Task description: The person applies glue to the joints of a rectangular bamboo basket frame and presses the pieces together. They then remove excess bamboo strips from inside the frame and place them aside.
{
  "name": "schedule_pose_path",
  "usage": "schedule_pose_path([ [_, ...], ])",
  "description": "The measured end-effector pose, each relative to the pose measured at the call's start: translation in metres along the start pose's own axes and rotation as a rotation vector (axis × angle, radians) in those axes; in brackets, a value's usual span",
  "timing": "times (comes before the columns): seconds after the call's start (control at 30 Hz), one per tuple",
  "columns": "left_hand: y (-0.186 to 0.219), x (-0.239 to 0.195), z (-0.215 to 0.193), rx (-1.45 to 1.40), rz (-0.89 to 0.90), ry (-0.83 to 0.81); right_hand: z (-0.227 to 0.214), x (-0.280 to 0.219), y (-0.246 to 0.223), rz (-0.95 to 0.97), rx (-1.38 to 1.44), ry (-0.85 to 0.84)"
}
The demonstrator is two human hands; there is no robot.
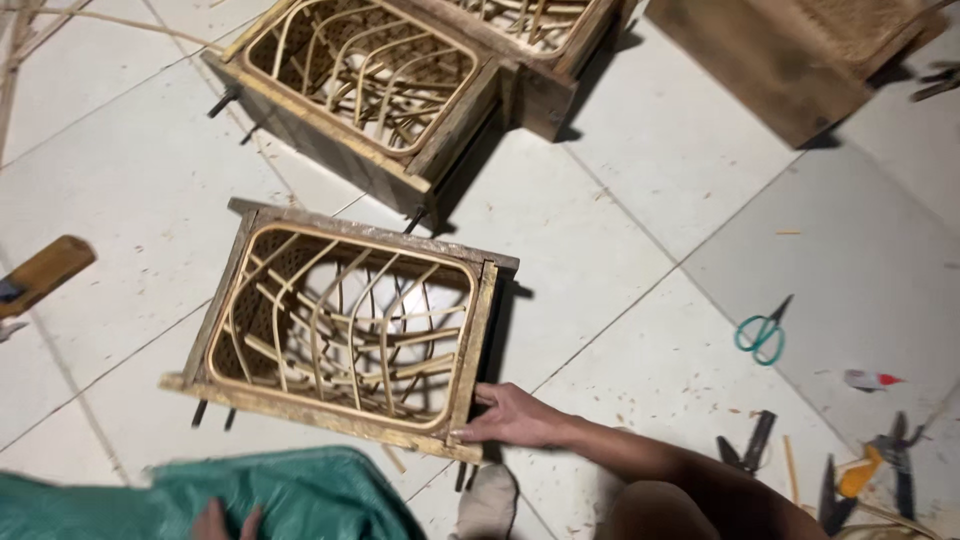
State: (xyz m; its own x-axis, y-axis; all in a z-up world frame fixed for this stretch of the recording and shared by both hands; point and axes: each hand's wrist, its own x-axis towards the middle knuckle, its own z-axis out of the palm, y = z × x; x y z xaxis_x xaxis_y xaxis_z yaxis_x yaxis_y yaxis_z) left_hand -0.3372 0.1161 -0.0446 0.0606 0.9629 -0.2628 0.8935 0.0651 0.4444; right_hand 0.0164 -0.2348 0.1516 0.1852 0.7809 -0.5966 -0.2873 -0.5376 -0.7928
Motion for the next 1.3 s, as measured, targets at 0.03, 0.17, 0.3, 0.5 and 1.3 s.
schedule_pose_path([
  [0.03, 0.008, -0.019, 0.003, 0.139, 0.176, 0.081, 0.003, 0.012, -0.003, -0.010, -0.021, -0.003],
  [0.17, 0.067, -0.131, 0.027, -0.491, 0.401, 0.087, 0.021, 0.075, -0.016, 0.023, 0.039, -0.011],
  [0.3, 0.156, -0.214, 0.024, -0.491, 0.820, 0.085, 0.029, 0.140, -0.035, -0.067, -0.032, -0.083],
  [0.5, 0.319, -0.184, 0.007, -0.697, 1.222, -0.014, -0.036, 0.143, 0.018, -0.340, -0.145, -0.100],
  [1.3, 0.853, -0.224, 0.403, -0.038, 1.218, -0.095, -0.321, -0.011, 0.189, -0.083, -0.892, 1.495],
])
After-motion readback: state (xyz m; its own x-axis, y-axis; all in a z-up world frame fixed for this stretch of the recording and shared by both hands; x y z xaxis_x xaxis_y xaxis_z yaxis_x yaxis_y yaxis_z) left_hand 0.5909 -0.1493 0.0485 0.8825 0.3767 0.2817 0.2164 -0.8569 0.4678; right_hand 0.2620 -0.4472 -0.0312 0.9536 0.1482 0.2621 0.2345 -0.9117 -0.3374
